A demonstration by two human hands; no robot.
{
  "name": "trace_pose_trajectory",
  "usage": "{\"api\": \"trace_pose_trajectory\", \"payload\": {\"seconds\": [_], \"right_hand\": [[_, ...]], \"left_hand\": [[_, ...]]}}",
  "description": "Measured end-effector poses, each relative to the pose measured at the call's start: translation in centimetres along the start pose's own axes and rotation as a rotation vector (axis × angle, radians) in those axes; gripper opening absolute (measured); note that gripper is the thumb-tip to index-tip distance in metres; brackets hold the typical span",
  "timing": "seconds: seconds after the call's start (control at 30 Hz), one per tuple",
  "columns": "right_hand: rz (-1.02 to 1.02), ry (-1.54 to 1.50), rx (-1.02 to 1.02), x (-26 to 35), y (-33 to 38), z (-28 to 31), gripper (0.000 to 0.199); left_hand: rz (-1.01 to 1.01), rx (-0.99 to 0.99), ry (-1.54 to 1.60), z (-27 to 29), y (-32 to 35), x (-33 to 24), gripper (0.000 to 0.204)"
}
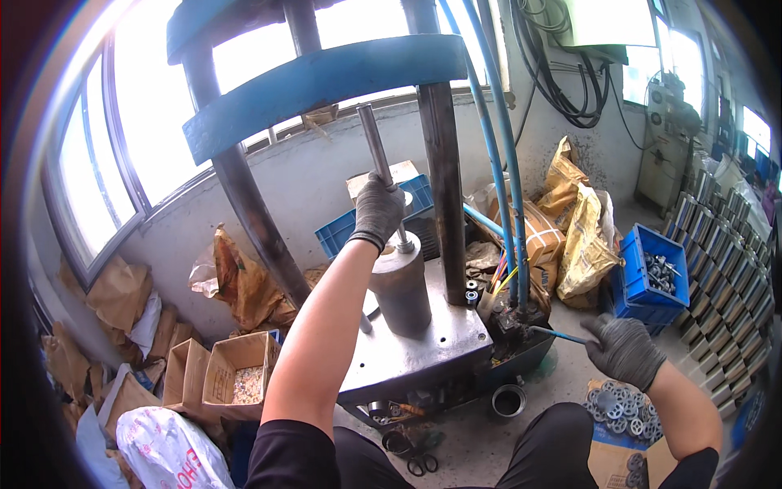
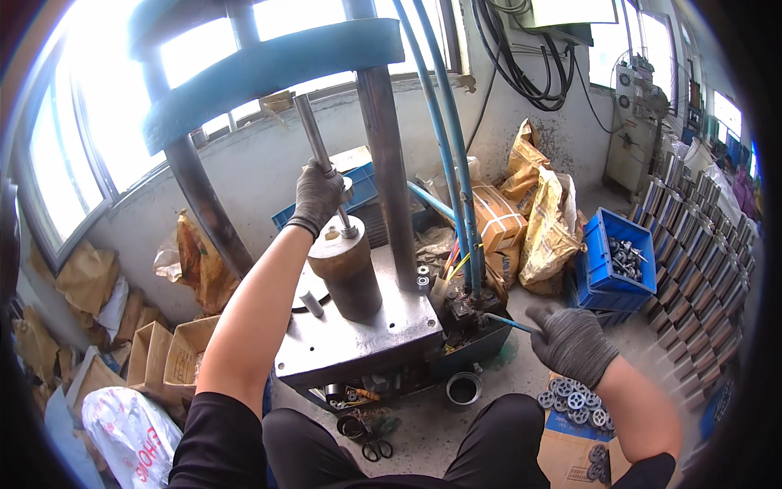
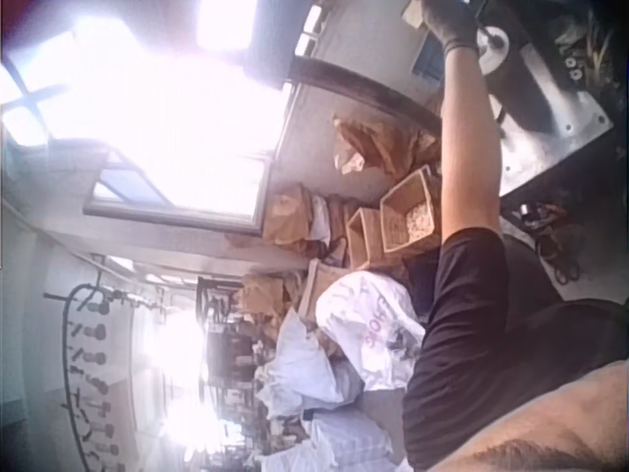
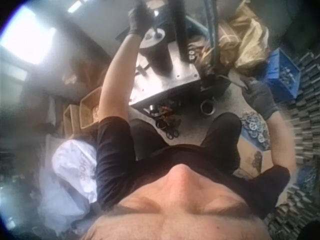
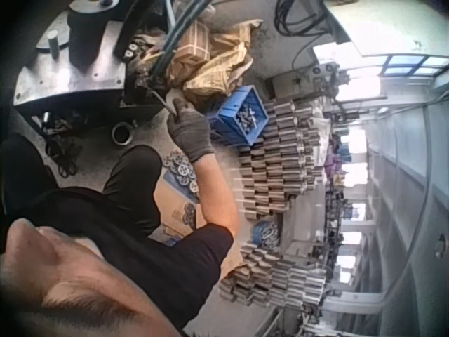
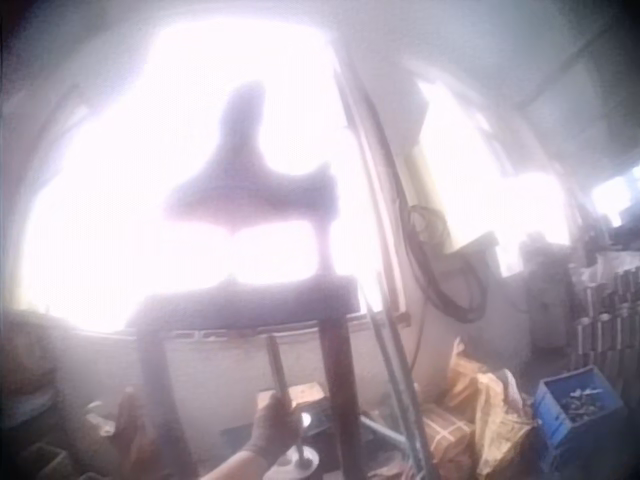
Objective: The person assembles metal shafts by fitting bearings and disks onto them, pressing the components together using a press machine, placing the finished assemblies onto the floor, and sliding plastic sleeves onto shafts.
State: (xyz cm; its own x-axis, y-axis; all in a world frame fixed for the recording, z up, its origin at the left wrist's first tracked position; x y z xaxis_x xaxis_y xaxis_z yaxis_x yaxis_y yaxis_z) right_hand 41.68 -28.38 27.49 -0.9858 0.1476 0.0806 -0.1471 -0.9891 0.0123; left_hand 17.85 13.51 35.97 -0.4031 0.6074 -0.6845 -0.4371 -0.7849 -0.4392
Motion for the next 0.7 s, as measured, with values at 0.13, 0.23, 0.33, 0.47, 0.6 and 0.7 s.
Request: {"api": "trace_pose_trajectory", "payload": {"seconds": [0.13, 0.23, 0.33, 0.47, 0.6, 0.7], "right_hand": [[0.187, 0.022, 0.297, -0.3, 0.3, -1.1, 0.034], [0.195, 0.028, 0.314, 0.0, 0.5, -1.7, 0.035], [0.105, 0.031, 0.28, 0.2, 1.5, -2.1, 0.035], [0.098, -0.027, 0.266, -0.5, 4.0, -4.7, 0.03], [0.115, 0.005, 0.464, -0.8, 5.7, -8.1, 0.027], [0.11, -0.049, 0.441, -0.9, 6.4, -9.4, 0.026]], "left_hand": [[0.021, 0.034, 0.063, -0.2, -0.5, 0.1, 0.02], [0.01, -0.001, -0.015, 0.1, -1.1, 1.1, 0.021], [0.034, 0.044, 0.119, -0.3, 0.2, -0.5, 0.021], [0.053, 0.076, 0.22, -0.3, 0.4, -0.9, 0.021], [-0.008, 0.019, 0.038, -0.5, -1.9, 2.6, 0.021], [-0.028, -0.001, 0.023, -0.6, -3.0, 3.9, 0.021]]}}
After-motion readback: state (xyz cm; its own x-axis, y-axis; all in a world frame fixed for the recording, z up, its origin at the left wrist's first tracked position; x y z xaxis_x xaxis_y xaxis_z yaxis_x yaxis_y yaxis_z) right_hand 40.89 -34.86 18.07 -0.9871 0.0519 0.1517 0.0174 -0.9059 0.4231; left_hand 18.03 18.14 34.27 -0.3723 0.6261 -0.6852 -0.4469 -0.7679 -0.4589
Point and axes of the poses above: each hand's wrist, its own y-axis away from the middle knuckle, its own z-axis out of the back of the hand, x = y × z, the point moved 3 cm from there along -y, towards the middle knuckle, and after that the axes turned 14 degrees about x, right-handed, at the moved point
